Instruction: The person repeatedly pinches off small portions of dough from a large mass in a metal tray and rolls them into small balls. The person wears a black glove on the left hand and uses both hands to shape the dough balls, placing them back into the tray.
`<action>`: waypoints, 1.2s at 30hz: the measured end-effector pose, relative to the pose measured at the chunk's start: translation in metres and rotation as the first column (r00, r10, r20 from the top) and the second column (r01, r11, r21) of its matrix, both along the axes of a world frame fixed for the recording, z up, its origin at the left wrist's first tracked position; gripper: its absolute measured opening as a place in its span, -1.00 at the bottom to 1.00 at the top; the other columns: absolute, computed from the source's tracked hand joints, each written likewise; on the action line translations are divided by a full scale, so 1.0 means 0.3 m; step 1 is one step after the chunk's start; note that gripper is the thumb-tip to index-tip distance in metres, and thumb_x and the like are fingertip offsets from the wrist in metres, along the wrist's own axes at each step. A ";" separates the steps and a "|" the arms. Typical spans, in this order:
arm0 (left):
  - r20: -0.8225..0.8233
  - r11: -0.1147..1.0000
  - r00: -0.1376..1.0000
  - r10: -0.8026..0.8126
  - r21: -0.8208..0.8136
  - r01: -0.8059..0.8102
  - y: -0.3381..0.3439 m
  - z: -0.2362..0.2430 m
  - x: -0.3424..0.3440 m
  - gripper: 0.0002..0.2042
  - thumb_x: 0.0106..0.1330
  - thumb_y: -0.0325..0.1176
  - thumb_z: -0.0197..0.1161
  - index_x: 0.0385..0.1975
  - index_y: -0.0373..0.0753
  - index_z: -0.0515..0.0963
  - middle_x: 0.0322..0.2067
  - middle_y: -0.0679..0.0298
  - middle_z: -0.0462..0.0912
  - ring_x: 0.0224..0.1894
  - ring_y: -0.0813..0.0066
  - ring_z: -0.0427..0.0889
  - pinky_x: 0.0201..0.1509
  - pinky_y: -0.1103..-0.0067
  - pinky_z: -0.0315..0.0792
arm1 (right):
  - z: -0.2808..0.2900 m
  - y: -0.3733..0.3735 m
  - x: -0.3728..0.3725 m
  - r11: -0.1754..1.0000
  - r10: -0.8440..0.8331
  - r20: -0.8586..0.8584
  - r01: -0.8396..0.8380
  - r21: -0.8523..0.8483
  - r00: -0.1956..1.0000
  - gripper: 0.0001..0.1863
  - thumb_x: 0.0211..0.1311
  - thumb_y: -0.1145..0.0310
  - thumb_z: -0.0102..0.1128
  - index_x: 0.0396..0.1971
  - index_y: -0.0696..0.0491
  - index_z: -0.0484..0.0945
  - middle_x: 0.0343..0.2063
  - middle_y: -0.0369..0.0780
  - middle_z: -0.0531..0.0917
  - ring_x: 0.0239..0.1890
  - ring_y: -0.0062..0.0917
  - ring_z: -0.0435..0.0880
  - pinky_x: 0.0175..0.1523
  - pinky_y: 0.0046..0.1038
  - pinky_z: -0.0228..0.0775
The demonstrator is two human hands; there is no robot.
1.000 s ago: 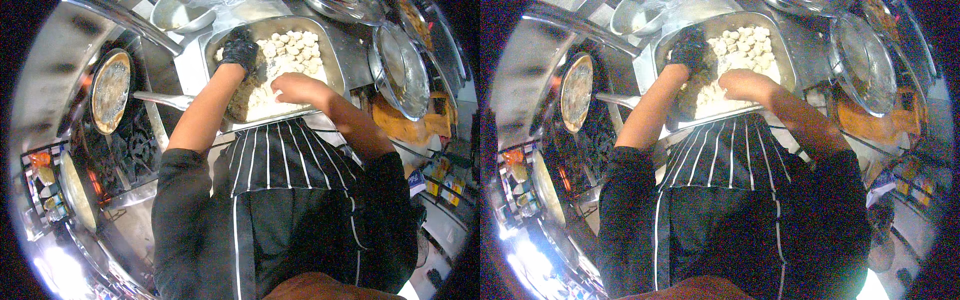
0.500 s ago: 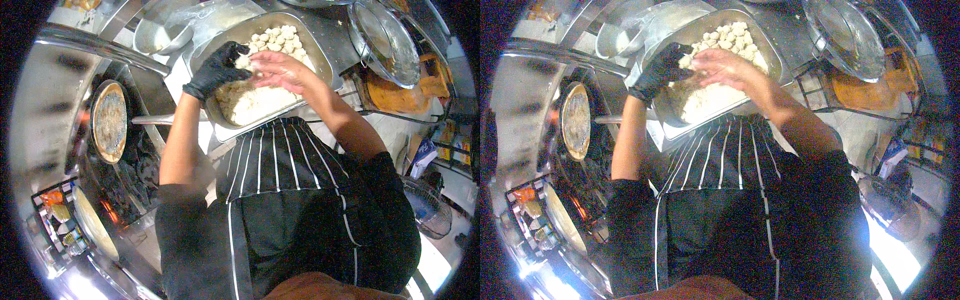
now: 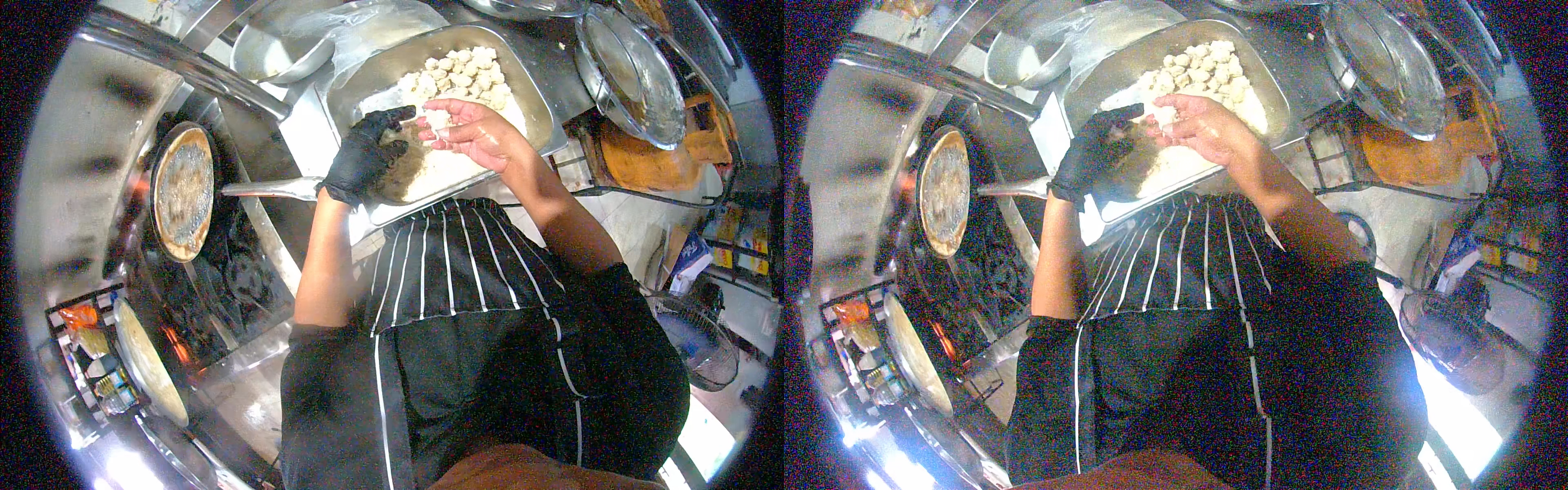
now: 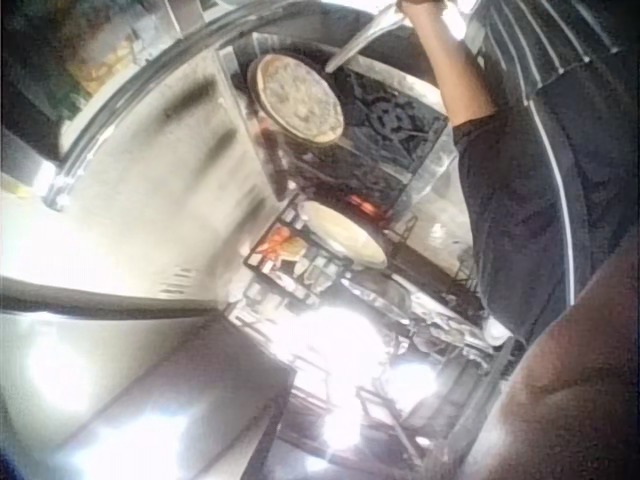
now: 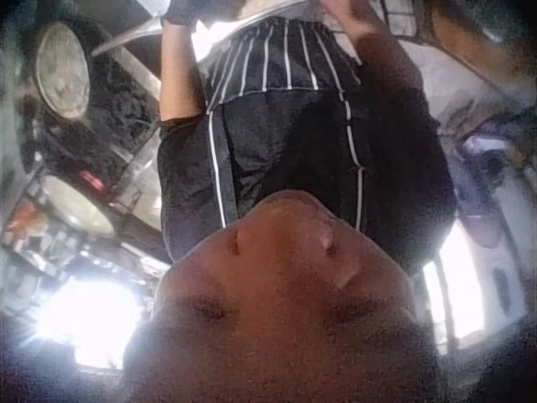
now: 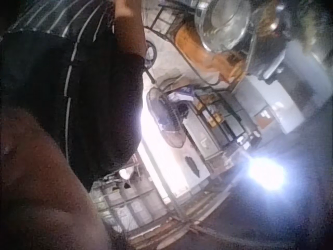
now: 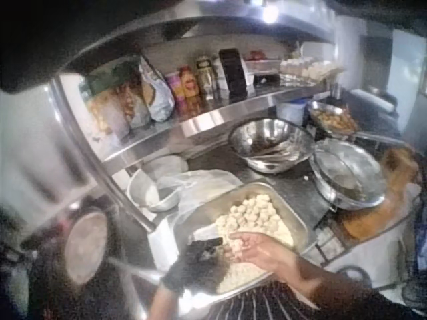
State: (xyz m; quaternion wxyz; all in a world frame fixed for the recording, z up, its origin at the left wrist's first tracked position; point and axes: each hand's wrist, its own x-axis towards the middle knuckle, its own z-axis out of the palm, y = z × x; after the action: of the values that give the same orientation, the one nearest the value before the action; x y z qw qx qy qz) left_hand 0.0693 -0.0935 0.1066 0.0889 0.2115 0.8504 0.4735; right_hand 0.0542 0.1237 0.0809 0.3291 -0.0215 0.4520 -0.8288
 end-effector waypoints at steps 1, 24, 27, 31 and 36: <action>-0.100 1.000 0.995 -0.001 0.010 0.002 0.013 0.006 0.004 -0.61 0.06 -0.50 0.17 -0.04 -0.18 0.41 -0.08 0.24 0.49 -0.08 0.43 0.42 0.03 0.52 0.28 | 0.009 -0.006 0.012 1.000 0.020 0.019 -0.020 -0.018 1.000 -0.39 -0.09 0.61 0.18 0.07 0.12 0.25 -0.14 -0.18 0.47 -0.13 -0.46 0.49 -0.02 -0.49 0.35; 0.778 0.331 0.626 0.041 0.581 -0.744 0.113 -0.053 0.007 -0.76 0.24 -0.13 0.06 -0.62 -0.05 0.41 -0.74 0.44 0.29 -0.74 0.63 0.21 -0.73 0.70 0.06 | 0.094 -0.054 0.048 0.897 -0.427 0.098 0.408 0.169 0.899 -0.44 0.22 -0.09 -0.17 -0.86 -0.08 0.09 -0.88 -0.40 0.13 -0.89 -0.71 0.01 -0.83 -0.65 -0.19; 0.808 0.223 0.583 0.092 0.553 -0.802 0.160 -0.033 0.003 -0.60 0.27 -0.03 -0.01 -0.80 0.03 0.17 -0.88 0.46 0.15 -0.87 0.59 0.06 -0.81 0.63 -0.06 | 0.107 -0.067 0.054 0.840 -0.511 -0.002 0.500 0.208 0.859 -0.43 0.23 -0.08 -0.18 -0.88 -0.10 0.04 -0.91 -0.40 0.09 -0.92 -0.72 -0.04 -0.84 -0.65 -0.23; 0.781 0.259 0.613 0.124 0.571 -0.780 0.141 -0.051 -0.011 -0.72 0.26 -0.12 0.03 -0.68 -0.02 0.32 -0.80 0.45 0.24 -0.80 0.62 0.18 -0.76 0.65 0.05 | 0.100 -0.026 0.051 0.882 -0.439 -0.066 0.444 0.160 0.896 -0.53 0.25 0.03 -0.14 -0.80 -0.04 0.22 -0.84 -0.39 0.21 -0.87 -0.70 0.11 -0.79 -0.68 -0.04; 0.430 0.813 0.870 0.243 0.399 -0.425 0.125 -0.029 0.002 -0.68 0.24 -0.42 0.01 0.01 -0.18 0.35 -0.31 0.32 0.46 -0.45 0.58 0.41 -0.42 0.76 0.32 | 0.087 0.008 0.045 0.917 -0.358 -0.176 0.381 0.116 0.917 -0.76 0.20 0.27 -0.01 -0.26 0.12 0.41 -0.52 -0.33 0.42 -0.51 -0.65 0.40 -0.40 -0.59 0.33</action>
State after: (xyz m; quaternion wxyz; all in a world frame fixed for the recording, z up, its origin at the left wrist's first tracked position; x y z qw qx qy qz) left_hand 0.0697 -0.0559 0.0978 0.1012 -0.0186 0.6984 0.7083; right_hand 0.0678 0.1260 0.1070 0.1317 0.0261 0.5318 -0.8361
